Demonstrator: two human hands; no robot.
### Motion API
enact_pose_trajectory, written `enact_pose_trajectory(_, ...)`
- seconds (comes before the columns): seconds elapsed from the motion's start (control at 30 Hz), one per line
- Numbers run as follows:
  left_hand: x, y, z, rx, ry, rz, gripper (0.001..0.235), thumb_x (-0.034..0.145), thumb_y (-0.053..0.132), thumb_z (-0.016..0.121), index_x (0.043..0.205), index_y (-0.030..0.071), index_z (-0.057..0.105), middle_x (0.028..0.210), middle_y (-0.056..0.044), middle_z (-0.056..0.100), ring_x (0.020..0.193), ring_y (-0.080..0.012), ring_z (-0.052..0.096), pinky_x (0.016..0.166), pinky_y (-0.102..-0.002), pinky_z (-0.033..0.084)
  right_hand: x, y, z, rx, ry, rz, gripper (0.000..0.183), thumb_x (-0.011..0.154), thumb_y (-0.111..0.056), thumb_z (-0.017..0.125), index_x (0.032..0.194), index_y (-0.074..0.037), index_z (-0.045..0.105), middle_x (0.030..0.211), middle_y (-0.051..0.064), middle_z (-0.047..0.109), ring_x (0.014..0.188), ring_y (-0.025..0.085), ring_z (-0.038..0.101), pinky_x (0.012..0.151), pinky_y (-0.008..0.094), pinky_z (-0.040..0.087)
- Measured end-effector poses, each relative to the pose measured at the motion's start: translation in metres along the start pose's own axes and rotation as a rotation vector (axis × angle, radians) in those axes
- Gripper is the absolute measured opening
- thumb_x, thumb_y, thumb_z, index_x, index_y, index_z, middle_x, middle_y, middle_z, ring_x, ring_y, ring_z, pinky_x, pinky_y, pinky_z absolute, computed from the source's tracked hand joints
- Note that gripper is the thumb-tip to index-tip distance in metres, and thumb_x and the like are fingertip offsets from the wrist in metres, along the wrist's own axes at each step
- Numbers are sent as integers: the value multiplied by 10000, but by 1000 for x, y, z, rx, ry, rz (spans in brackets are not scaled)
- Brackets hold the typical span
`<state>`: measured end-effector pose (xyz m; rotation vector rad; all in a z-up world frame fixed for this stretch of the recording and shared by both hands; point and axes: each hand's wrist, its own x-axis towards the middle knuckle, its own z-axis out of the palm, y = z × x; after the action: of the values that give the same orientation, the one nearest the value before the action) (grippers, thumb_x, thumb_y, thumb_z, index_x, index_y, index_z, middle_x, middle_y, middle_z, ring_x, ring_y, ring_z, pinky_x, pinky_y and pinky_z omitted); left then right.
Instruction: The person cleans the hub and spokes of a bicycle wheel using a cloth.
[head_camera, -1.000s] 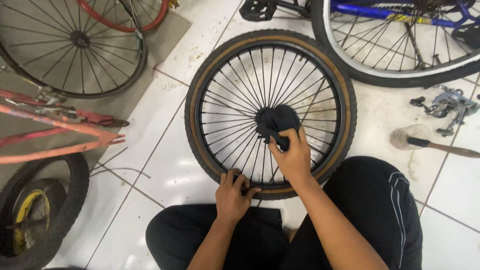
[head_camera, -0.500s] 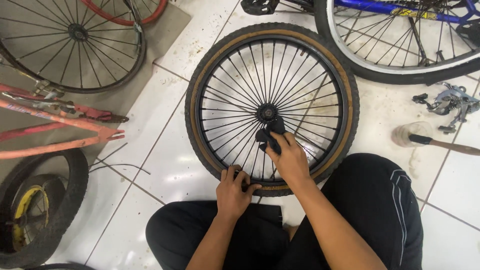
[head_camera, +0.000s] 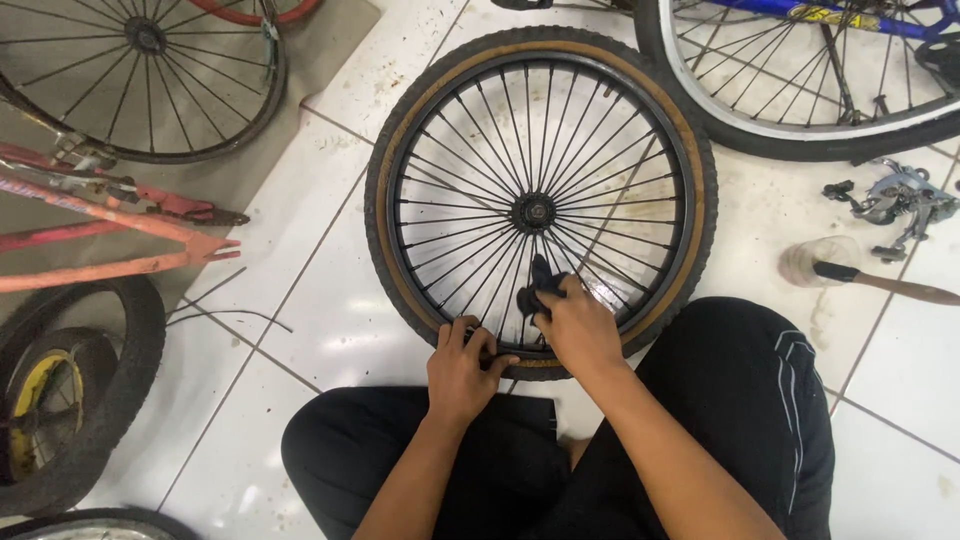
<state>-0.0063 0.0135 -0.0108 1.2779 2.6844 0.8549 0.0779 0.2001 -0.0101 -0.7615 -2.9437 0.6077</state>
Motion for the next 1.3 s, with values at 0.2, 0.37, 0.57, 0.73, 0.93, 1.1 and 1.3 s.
enact_pose_trajectory(0.2,2,0,1,-12,54,55,390,771,410,856,774,191,534,1069,-62,590,864,-306,614,712,-359,539,22,-32,-56,312,308,-17,378,1001,-103,599,1376,-131,645,1162,189,550,1030,458,655,707,466,630)
enact_pose_trajectory(0.37,0,4,-1,2,67,56,406,747,423,864,748,192,530,1063,-42,600,864,-295,616,703,-344,537,33,-21,-21,176,273,-51,347,949,-89,618,1288,-163,632,1241,151,519,1153,431,594,741,503,640)
enact_pose_trajectory(0.57,-3,-2,5,26,76,38,423,717,447,872,742,210,523,1058,-19,607,857,-273,614,689,-331,535,16,-25,-15,119,147,28,237,960,-163,578,1197,-165,585,1163,141,544,1004,390,670,666,450,645)
enact_pose_trajectory(0.73,2,5,-4,-15,44,11,414,747,411,873,751,202,515,1049,-29,596,846,-297,613,667,-368,541,9,-23,-37,123,-122,74,238,910,-294,617,1110,-166,634,1134,166,602,877,379,728,664,469,637)
enact_pose_trajectory(0.93,2,5,-1,37,78,35,414,736,413,870,746,198,516,1034,-21,588,831,-275,608,633,-348,546,23,-27,-29,233,195,29,297,930,-193,630,1226,-166,615,1182,170,551,1009,471,661,732,539,612)
enact_pose_trajectory(1.1,-1,-2,3,2,71,64,426,711,425,875,743,198,517,1048,-34,591,843,-309,604,718,-355,535,9,-32,-29,165,-8,38,257,964,-188,559,1211,-117,561,1204,199,504,957,464,665,674,551,624)
enact_pose_trajectory(1.3,0,3,-3,6,62,45,406,719,360,887,744,198,515,1047,-35,585,840,-292,603,707,-346,519,-20,6,28,128,-323,-27,309,926,-294,601,1169,-103,612,1238,188,546,940,427,707,695,497,643)
